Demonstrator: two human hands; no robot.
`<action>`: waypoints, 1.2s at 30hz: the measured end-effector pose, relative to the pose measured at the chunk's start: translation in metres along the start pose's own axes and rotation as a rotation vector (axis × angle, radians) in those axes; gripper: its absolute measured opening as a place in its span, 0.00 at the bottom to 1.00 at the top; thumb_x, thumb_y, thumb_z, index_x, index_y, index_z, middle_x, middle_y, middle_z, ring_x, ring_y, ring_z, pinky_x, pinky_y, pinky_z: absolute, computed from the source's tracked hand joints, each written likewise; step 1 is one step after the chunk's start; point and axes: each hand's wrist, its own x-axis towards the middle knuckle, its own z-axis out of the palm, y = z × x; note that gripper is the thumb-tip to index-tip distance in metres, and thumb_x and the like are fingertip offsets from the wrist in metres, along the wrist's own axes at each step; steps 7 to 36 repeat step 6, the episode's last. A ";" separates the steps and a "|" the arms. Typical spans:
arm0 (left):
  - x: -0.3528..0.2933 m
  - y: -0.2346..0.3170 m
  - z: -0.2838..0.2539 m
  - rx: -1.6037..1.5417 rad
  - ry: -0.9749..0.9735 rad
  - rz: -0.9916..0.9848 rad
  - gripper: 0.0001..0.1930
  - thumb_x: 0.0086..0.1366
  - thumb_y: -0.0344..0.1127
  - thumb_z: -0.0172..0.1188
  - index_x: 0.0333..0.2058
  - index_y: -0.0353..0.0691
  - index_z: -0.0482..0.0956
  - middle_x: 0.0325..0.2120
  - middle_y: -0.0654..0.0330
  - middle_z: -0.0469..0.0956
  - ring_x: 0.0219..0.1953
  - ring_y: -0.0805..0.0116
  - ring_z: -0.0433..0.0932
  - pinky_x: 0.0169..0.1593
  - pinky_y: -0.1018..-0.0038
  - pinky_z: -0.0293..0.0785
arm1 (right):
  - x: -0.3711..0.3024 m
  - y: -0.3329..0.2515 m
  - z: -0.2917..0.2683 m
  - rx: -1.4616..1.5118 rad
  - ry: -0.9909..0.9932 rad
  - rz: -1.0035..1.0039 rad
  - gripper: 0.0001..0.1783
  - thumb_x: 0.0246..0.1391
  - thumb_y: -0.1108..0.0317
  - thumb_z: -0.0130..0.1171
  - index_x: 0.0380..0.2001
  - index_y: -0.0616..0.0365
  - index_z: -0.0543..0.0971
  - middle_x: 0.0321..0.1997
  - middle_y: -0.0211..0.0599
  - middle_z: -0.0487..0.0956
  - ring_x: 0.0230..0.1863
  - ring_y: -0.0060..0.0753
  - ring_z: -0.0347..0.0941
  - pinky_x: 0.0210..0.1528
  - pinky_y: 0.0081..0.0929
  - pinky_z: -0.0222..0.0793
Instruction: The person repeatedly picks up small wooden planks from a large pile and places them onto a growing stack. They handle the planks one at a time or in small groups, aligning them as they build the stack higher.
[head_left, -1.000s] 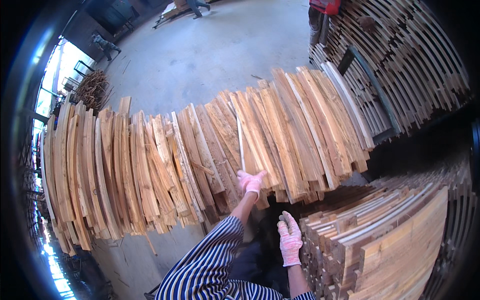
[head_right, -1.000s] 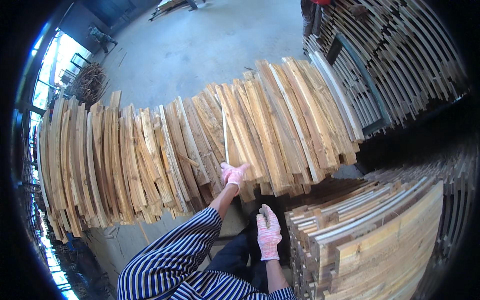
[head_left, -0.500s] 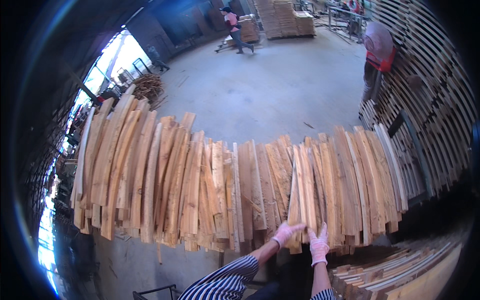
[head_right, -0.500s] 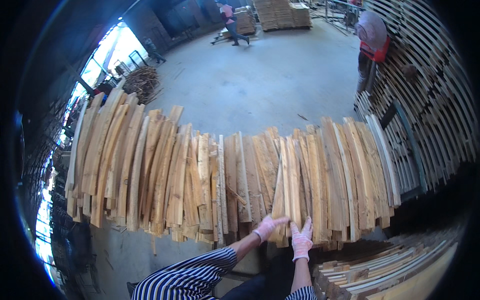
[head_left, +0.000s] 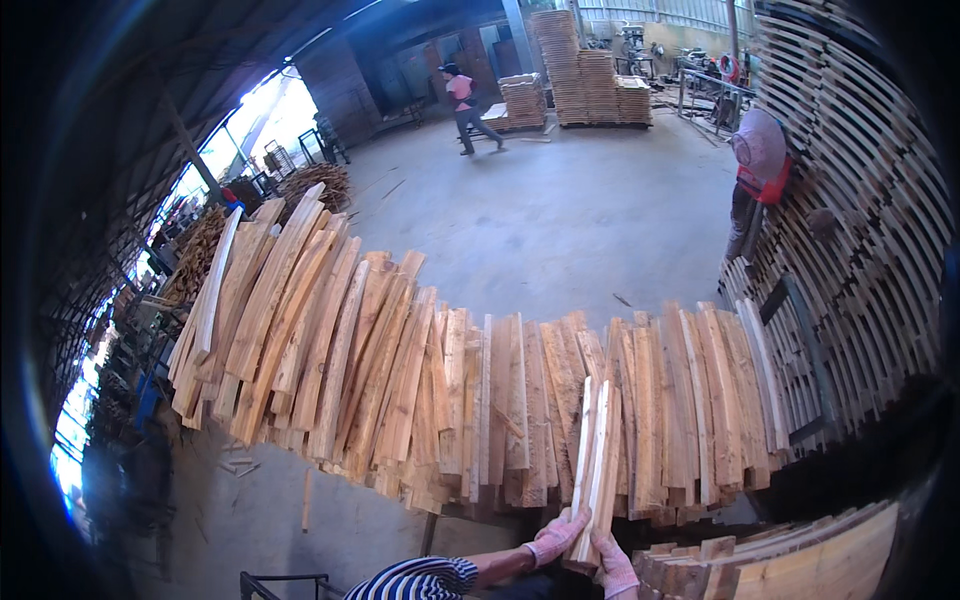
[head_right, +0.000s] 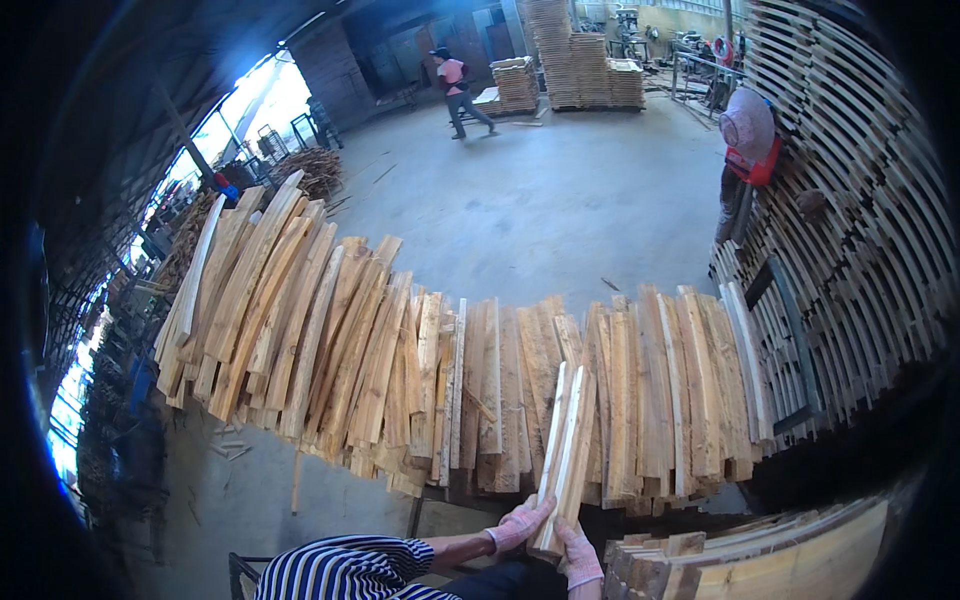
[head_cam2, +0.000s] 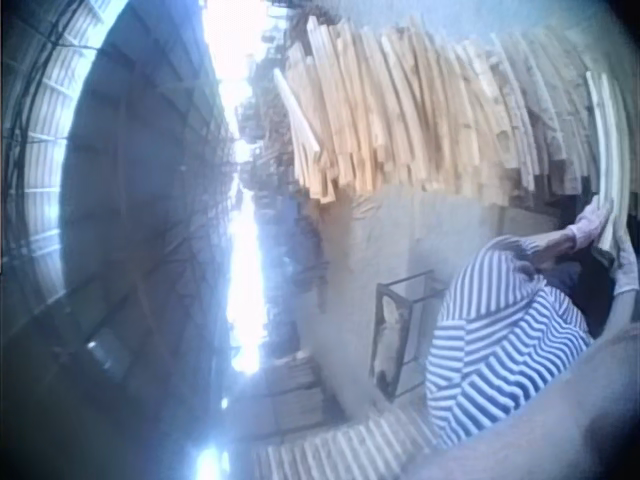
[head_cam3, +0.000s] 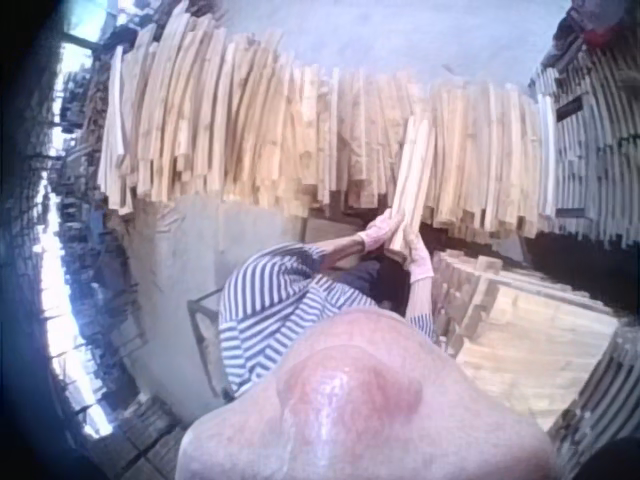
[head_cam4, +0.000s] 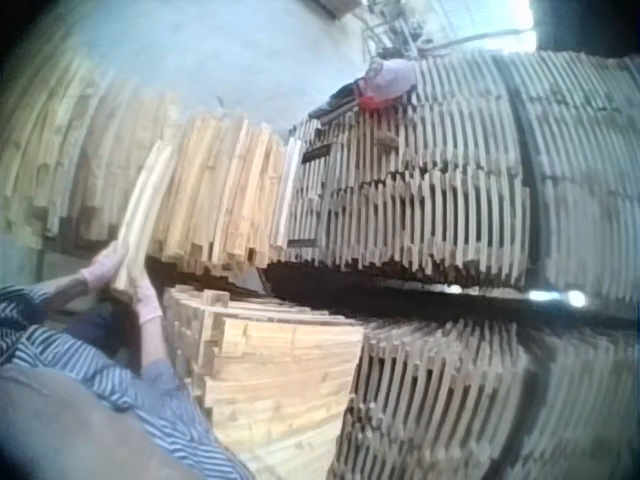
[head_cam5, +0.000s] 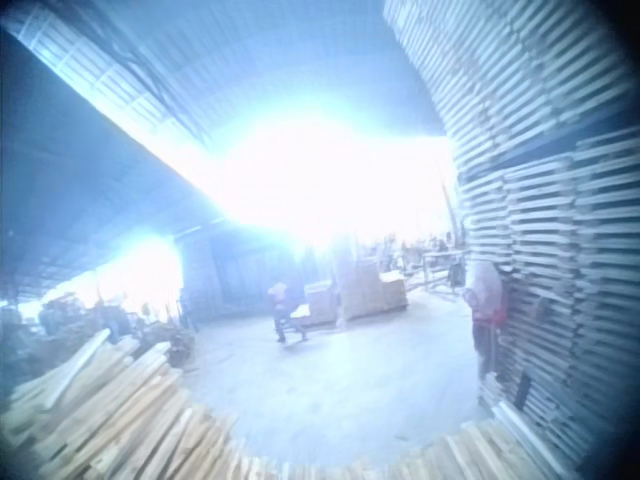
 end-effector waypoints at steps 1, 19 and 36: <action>-0.004 0.006 -0.002 -0.039 -0.001 0.072 0.49 0.69 0.75 0.42 0.70 0.34 0.63 0.64 0.41 0.70 0.68 0.49 0.67 0.70 0.67 0.60 | -0.004 -0.004 -0.004 0.011 -0.024 -0.012 0.36 0.58 0.61 0.71 0.66 0.59 0.69 0.54 0.39 0.82 0.51 0.37 0.82 0.54 0.37 0.80; 0.044 -0.008 -0.015 -1.003 -0.417 0.003 0.44 0.68 0.71 0.52 0.69 0.39 0.67 0.66 0.58 0.69 0.69 0.69 0.65 0.75 0.73 0.51 | -0.071 -0.026 0.049 -0.167 -0.070 -0.077 0.41 0.58 0.51 0.70 0.69 0.54 0.66 0.57 0.40 0.80 0.54 0.42 0.81 0.54 0.48 0.81; 0.044 -0.008 -0.015 -1.003 -0.417 0.003 0.44 0.68 0.71 0.52 0.69 0.39 0.67 0.66 0.58 0.69 0.69 0.69 0.65 0.75 0.73 0.51 | -0.071 -0.026 0.049 -0.167 -0.070 -0.077 0.41 0.58 0.51 0.70 0.69 0.54 0.66 0.57 0.40 0.80 0.54 0.42 0.81 0.54 0.48 0.81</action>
